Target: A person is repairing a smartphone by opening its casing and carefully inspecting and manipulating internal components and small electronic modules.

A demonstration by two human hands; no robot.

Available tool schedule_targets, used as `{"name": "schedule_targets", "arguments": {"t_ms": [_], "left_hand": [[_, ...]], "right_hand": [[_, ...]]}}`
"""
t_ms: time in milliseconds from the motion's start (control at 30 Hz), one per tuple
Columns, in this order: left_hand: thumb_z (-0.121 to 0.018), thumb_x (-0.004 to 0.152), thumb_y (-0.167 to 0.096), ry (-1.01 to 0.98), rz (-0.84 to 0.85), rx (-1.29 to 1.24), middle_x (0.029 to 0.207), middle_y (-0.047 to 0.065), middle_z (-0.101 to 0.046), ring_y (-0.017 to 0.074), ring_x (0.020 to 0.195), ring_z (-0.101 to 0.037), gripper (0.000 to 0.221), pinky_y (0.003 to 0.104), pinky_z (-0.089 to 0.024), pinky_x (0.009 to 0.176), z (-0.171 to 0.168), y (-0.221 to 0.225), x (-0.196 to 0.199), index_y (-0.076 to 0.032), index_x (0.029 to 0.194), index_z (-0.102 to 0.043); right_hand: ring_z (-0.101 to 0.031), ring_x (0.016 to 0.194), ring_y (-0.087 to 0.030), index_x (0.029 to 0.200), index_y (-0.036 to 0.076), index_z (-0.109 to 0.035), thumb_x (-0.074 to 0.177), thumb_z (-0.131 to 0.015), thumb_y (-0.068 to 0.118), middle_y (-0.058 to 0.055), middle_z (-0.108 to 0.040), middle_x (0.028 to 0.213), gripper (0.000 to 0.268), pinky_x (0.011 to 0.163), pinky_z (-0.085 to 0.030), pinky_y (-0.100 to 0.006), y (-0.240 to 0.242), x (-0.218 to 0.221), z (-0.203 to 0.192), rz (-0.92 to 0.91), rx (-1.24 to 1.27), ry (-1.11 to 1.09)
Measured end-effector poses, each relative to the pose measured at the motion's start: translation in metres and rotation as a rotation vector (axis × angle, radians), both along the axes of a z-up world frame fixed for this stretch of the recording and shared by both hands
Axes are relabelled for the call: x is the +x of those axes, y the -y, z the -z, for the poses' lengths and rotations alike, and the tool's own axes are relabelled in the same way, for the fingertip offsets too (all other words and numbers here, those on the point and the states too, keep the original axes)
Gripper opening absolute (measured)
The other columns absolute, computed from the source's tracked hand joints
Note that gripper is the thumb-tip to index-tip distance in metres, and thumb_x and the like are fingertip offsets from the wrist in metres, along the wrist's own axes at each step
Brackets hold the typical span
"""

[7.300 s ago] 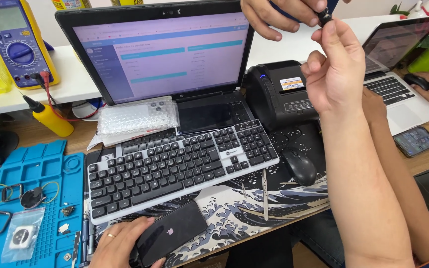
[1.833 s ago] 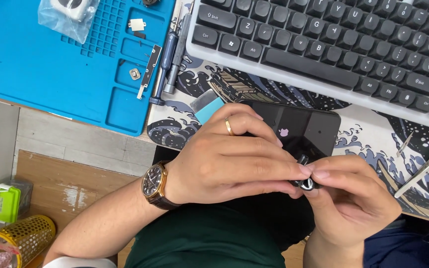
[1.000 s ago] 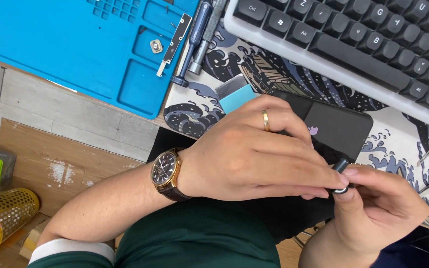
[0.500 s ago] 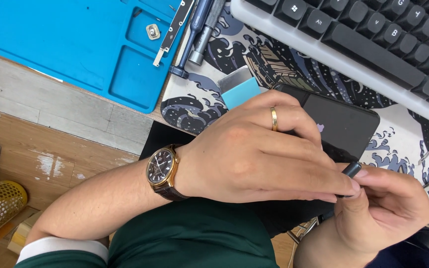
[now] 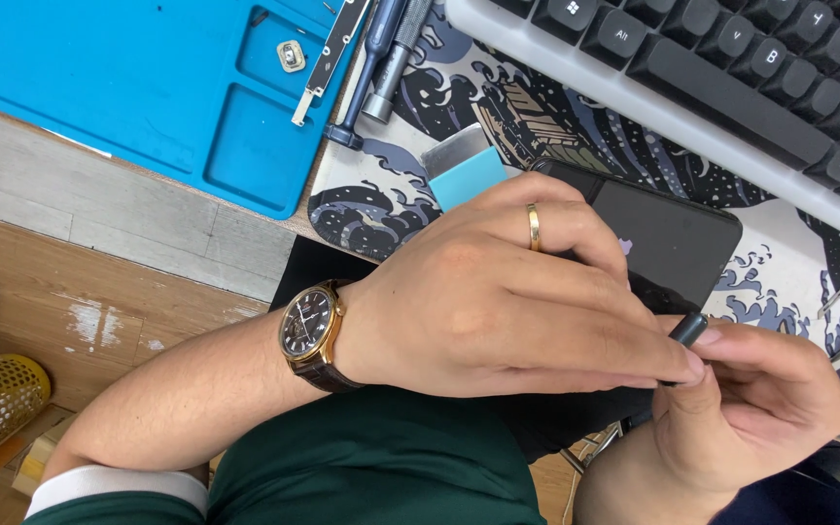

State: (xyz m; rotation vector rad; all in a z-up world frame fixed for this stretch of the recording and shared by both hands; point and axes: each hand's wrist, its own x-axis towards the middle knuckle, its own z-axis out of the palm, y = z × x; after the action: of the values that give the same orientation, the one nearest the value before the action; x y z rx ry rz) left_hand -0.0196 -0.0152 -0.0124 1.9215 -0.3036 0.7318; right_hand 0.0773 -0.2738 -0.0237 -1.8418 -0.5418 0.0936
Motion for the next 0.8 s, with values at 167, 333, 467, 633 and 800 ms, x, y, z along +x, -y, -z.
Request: {"name": "schedule_targets", "arguments": {"t_ms": [167,333,467,633,800], "left_hand": [[-0.073,0.111,-0.028,-0.035,0.016,-0.016,0.122,-0.017,-0.078,0.0184,0.112,-0.070,0.020,0.037,-0.053,0.106,-0.002,0.001,0.001,-0.026,0.132,-0.069],[-0.080,0.107,-0.029,-0.078,0.035,-0.060,0.121,-0.017,-0.076,0.0164,0.112,-0.073,0.023,0.034,-0.051,0.106,-0.009,0.000,0.002,-0.023,0.129,-0.073],[-0.081,0.106,-0.029,-0.067,0.018,-0.039,0.121,-0.016,-0.075,0.0169,0.110,-0.073,0.022,0.035,-0.052,0.104,-0.009,-0.001,0.004,-0.023,0.126,-0.074],[-0.079,0.104,-0.027,-0.078,0.035,-0.051,0.118,-0.016,-0.072,0.0175,0.106,-0.069,0.014,0.034,-0.051,0.103,-0.013,-0.002,0.007,-0.021,0.117,-0.077],[-0.085,0.099,-0.031,-0.133,0.030,-0.070,0.103,-0.014,-0.072,0.0148,0.105,-0.072,0.024,0.032,-0.049,0.101,-0.014,0.000,0.008,-0.024,0.118,-0.071]], "right_hand": [[-0.060,0.066,-0.014,0.103,0.004,-0.060,0.085,-0.083,0.029,-0.013,-0.063,0.088,0.038,0.061,-0.049,-0.024,0.000,0.004,0.002,-0.041,0.024,0.048],[-0.063,0.071,-0.017,0.102,0.005,-0.059,0.089,-0.081,0.025,-0.011,-0.064,0.087,0.032,0.064,-0.051,-0.027,-0.004,0.004,-0.001,-0.065,0.033,0.070],[-0.062,0.067,-0.018,0.101,0.007,-0.060,0.088,-0.080,0.025,-0.015,-0.066,0.088,0.030,0.065,-0.051,-0.027,-0.006,0.006,-0.001,-0.107,0.046,0.101],[-0.073,0.079,-0.022,0.099,0.008,-0.060,0.085,-0.081,0.023,-0.015,-0.068,0.092,0.029,0.071,-0.060,-0.026,-0.010,0.006,-0.004,-0.129,0.068,0.087],[-0.073,0.075,-0.020,0.101,0.011,-0.062,0.089,-0.078,0.017,-0.021,-0.070,0.098,0.021,0.065,-0.060,-0.023,-0.013,0.010,-0.005,-0.245,0.150,0.076]]}}
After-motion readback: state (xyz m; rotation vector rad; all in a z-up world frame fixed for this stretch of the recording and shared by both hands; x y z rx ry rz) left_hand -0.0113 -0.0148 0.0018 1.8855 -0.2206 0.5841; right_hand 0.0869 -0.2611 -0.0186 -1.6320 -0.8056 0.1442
